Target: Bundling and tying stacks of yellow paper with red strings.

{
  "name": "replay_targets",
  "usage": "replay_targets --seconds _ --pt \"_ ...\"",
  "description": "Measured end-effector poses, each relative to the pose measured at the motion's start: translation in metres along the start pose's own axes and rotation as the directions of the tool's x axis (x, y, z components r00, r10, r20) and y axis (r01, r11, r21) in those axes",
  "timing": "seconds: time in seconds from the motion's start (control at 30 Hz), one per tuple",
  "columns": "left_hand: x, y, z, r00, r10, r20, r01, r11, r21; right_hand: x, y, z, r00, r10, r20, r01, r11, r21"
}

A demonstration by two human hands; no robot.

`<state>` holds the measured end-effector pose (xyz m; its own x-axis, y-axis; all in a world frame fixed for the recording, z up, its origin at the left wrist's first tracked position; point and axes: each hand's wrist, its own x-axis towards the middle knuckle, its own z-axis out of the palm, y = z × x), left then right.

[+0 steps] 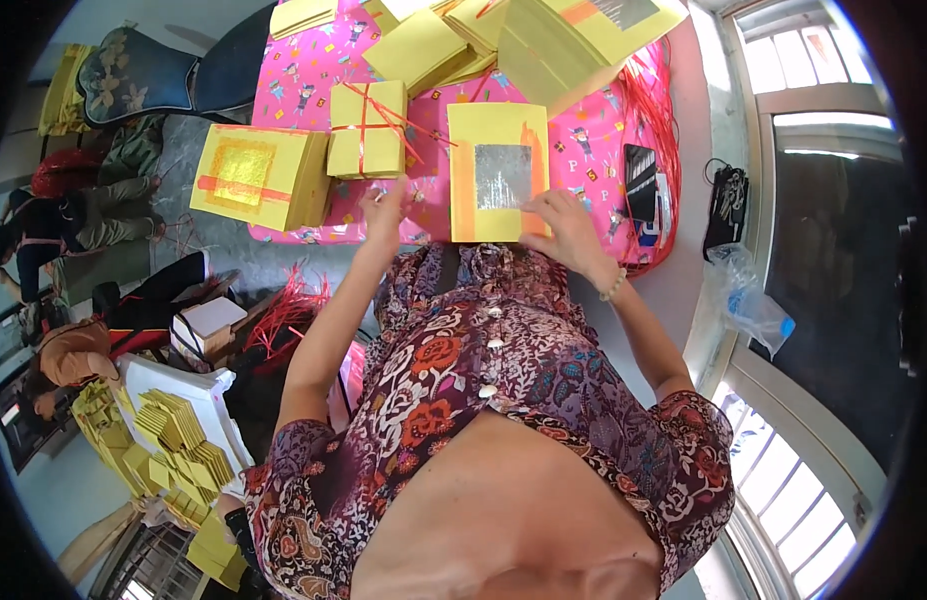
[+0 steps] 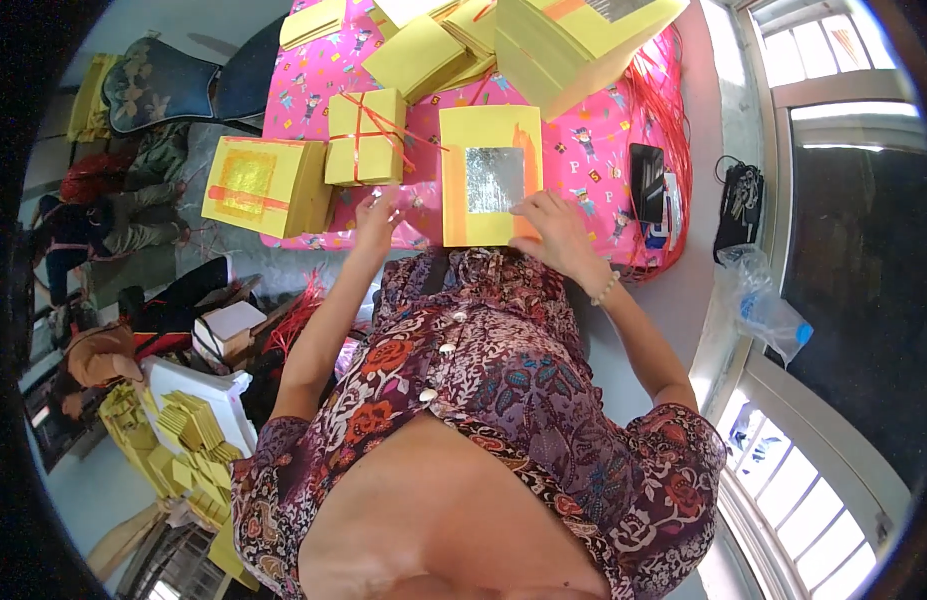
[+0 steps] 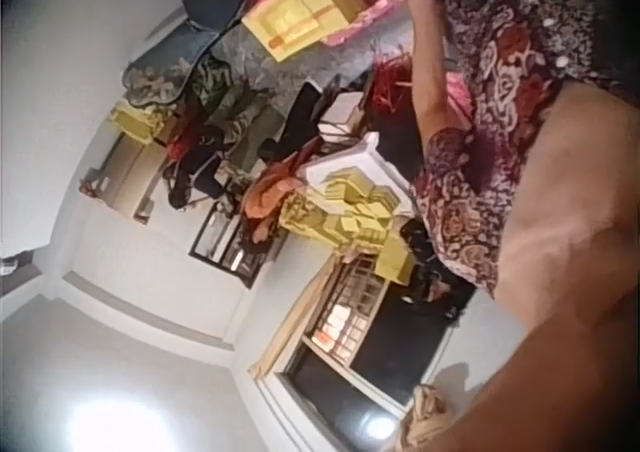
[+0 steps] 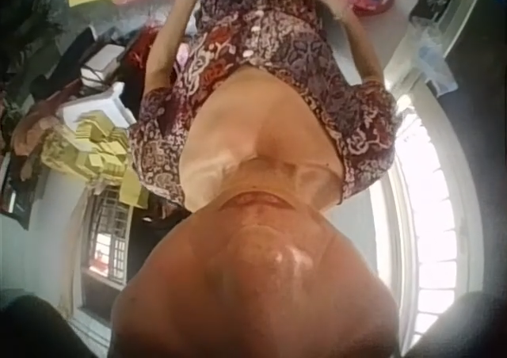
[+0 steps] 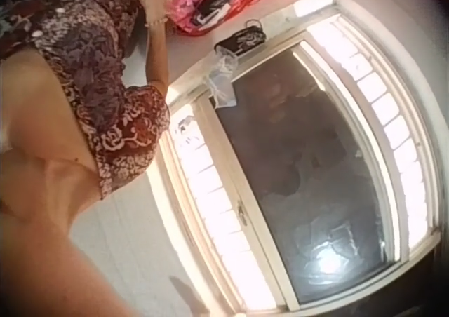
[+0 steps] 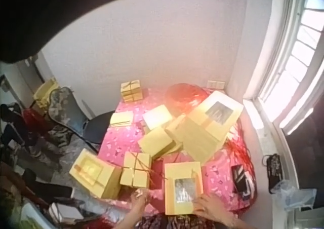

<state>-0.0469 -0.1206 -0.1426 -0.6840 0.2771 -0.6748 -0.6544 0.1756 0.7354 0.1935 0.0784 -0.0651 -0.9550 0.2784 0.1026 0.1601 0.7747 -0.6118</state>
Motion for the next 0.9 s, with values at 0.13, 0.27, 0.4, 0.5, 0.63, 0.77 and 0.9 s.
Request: replay_targets --seconds 0.13,0.27,0.4,0.5,0.63,0.77,0.9 --pt "-0.052 0.009 0.021 0.668 0.4 0.627 -0.715 0.579 0.392 -0.008 0.0 0.011 0.997 -0.01 0.073 0.019 0.991 -0.135" --pt "-0.066 0.016 0.038 0.321 0.363 0.875 -0.947 0.125 0.295 -0.005 0.002 0.019 0.996 -0.005 0.085 0.018 0.987 -0.161" --pt "-0.051 0.009 0.039 0.337 0.256 0.906 -0.941 0.069 0.33 0.002 0.009 0.022 0.996 -0.069 0.055 0.071 0.997 -0.037" --pt "-0.033 0.005 0.034 0.361 0.255 0.897 -0.928 0.189 0.32 0.008 0.014 0.018 0.996 -0.022 0.084 0.017 0.998 0.06" --pt "-0.02 0.007 0.035 0.445 0.262 0.856 -0.845 0.44 0.305 0.02 0.018 0.018 0.985 0.062 0.159 -0.081 0.99 0.116" --pt "-0.004 0.008 0.032 0.559 0.083 0.825 -0.713 0.555 0.427 0.028 0.033 0.028 0.99 0.039 0.137 -0.064 0.981 0.182" --pt "0.015 0.011 0.031 0.66 -0.077 0.747 -0.55 0.628 0.551 0.038 0.043 0.036 0.965 0.094 0.246 -0.161 0.95 0.268"
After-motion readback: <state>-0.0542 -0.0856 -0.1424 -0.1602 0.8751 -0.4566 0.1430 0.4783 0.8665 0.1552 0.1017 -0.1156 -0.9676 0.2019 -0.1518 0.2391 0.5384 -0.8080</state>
